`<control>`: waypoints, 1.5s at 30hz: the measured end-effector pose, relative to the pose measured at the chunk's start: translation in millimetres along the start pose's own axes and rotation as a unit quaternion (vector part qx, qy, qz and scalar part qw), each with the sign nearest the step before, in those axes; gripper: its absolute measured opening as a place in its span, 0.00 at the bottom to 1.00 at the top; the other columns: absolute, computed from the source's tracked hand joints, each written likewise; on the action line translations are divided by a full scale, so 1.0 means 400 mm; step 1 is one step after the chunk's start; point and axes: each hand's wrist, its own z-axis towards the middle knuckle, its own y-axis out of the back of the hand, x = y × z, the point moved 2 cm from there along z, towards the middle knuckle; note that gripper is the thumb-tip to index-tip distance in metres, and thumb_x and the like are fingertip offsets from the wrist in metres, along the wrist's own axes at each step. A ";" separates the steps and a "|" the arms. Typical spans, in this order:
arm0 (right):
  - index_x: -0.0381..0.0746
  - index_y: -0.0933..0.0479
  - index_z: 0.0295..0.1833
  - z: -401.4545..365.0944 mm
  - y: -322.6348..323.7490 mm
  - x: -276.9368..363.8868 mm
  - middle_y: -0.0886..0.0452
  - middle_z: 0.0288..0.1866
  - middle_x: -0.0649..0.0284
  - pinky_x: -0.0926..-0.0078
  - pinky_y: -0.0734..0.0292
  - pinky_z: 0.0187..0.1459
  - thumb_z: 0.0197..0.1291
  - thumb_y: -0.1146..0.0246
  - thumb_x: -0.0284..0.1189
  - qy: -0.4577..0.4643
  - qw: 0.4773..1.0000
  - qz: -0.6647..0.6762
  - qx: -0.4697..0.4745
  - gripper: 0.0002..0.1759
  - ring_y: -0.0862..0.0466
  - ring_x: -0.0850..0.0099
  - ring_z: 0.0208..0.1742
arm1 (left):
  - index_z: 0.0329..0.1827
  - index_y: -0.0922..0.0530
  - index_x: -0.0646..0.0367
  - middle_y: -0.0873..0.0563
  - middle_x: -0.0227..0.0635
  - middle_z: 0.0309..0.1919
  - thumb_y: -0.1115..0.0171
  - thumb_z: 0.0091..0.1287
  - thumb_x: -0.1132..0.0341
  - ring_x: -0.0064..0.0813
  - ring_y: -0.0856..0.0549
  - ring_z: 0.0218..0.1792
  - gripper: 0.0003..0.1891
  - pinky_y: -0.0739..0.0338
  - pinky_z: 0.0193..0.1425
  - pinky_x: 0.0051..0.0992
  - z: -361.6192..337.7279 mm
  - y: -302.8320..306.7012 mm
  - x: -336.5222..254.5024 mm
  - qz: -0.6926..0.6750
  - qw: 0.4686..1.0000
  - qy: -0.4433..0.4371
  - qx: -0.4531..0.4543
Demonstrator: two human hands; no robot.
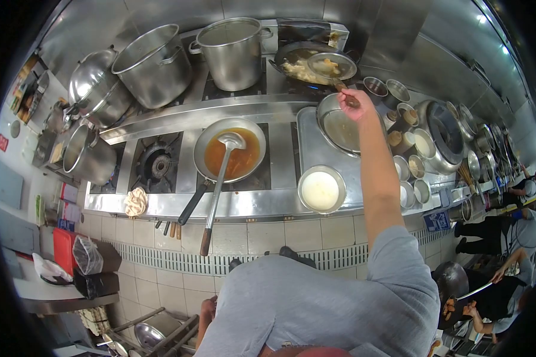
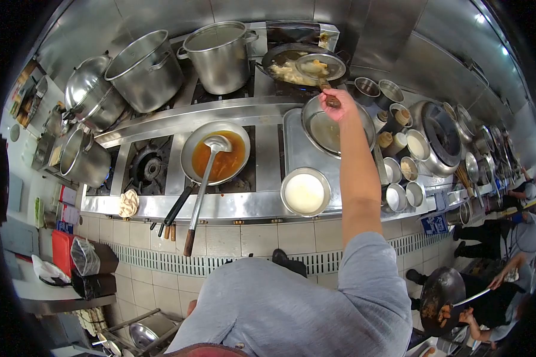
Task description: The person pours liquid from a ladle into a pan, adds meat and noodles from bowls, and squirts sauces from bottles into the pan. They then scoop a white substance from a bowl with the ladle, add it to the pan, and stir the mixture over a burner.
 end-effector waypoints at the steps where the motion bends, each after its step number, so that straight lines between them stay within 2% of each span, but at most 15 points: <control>1: 0.32 0.30 0.41 -0.001 -0.002 -0.001 0.22 0.34 0.57 0.77 0.20 0.30 0.64 0.38 0.19 0.000 1.000 0.000 -0.002 0.06 0.19 0.71 0.31 | 0.58 0.24 0.68 0.13 0.53 0.46 0.45 0.76 0.54 0.42 0.13 0.34 0.23 0.16 0.36 0.37 -0.003 0.000 0.001 0.001 1.000 -0.003 0.000; 21: 0.31 0.33 0.45 -0.024 -0.016 -0.002 0.24 0.36 0.56 0.77 0.17 0.30 0.66 0.41 0.19 -0.001 1.000 0.016 0.019 0.08 0.19 0.70 0.30 | 0.59 0.26 0.69 0.14 0.54 0.46 0.45 0.77 0.54 0.41 0.13 0.34 0.23 0.15 0.35 0.37 -0.010 0.006 -0.011 0.021 0.999 -0.026 0.000; 30: 0.31 0.31 0.43 -0.016 -0.016 -0.009 0.23 0.34 0.56 0.78 0.16 0.30 0.64 0.39 0.17 0.015 1.000 0.024 0.005 0.07 0.18 0.69 0.31 | 0.59 0.26 0.69 0.14 0.54 0.46 0.45 0.77 0.53 0.41 0.13 0.34 0.23 0.15 0.35 0.37 -0.022 -0.005 0.005 0.027 0.999 -0.027 0.003; 36: 0.30 0.31 0.45 -0.025 -0.020 -0.007 0.24 0.34 0.55 0.78 0.17 0.31 0.64 0.39 0.17 0.001 0.999 0.034 0.015 0.08 0.18 0.69 0.32 | 0.59 0.26 0.69 0.14 0.54 0.47 0.45 0.77 0.53 0.41 0.13 0.35 0.24 0.15 0.34 0.37 -0.027 0.006 0.006 0.033 0.999 -0.032 0.004; 39: 0.30 0.30 0.46 -0.041 -0.013 -0.022 0.23 0.35 0.56 0.78 0.18 0.32 0.64 0.39 0.18 0.011 1.000 0.015 -0.021 0.08 0.19 0.70 0.32 | 0.59 0.26 0.69 0.14 0.54 0.47 0.45 0.77 0.53 0.41 0.13 0.35 0.24 0.15 0.34 0.37 -0.029 0.014 0.005 0.036 0.999 -0.035 0.005; 45: 0.34 0.28 0.47 -0.119 -0.024 -0.049 0.20 0.36 0.60 0.78 0.20 0.33 0.63 0.35 0.21 0.014 0.997 -0.080 -0.001 0.10 0.18 0.73 0.32 | 0.60 0.27 0.69 0.14 0.54 0.47 0.46 0.77 0.53 0.41 0.13 0.35 0.24 0.15 0.34 0.37 -0.021 0.039 -0.002 0.048 0.998 -0.041 0.012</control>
